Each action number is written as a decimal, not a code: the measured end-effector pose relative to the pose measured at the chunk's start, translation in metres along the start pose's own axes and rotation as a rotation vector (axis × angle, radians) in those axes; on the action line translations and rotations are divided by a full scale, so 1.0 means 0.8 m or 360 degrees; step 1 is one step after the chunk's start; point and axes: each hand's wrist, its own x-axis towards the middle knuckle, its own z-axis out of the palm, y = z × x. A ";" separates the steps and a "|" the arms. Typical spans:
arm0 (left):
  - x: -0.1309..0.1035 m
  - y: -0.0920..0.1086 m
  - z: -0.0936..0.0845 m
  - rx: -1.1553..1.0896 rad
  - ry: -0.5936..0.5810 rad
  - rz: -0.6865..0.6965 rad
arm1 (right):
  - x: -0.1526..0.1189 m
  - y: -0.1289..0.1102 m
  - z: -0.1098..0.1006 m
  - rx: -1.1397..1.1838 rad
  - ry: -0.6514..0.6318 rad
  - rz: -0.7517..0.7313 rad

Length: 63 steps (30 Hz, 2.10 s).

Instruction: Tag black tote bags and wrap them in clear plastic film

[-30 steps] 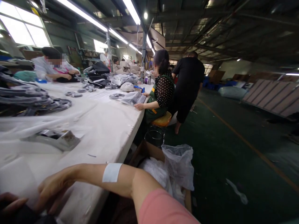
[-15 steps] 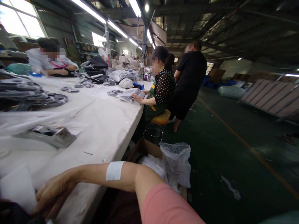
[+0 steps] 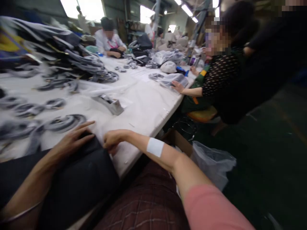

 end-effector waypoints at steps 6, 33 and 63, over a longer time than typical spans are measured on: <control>-0.002 -0.018 0.007 -0.0188 0.0057 -0.0002 | -0.038 0.048 -0.033 -0.0008 0.0121 0.0047; 0.007 -0.031 -0.024 -0.0427 0.0143 -0.0463 | -0.011 0.086 0.039 0.0318 0.0585 0.0031; -0.002 -0.031 -0.024 -0.0818 0.0162 -0.0592 | -0.003 0.067 0.055 -0.0007 0.0689 0.0311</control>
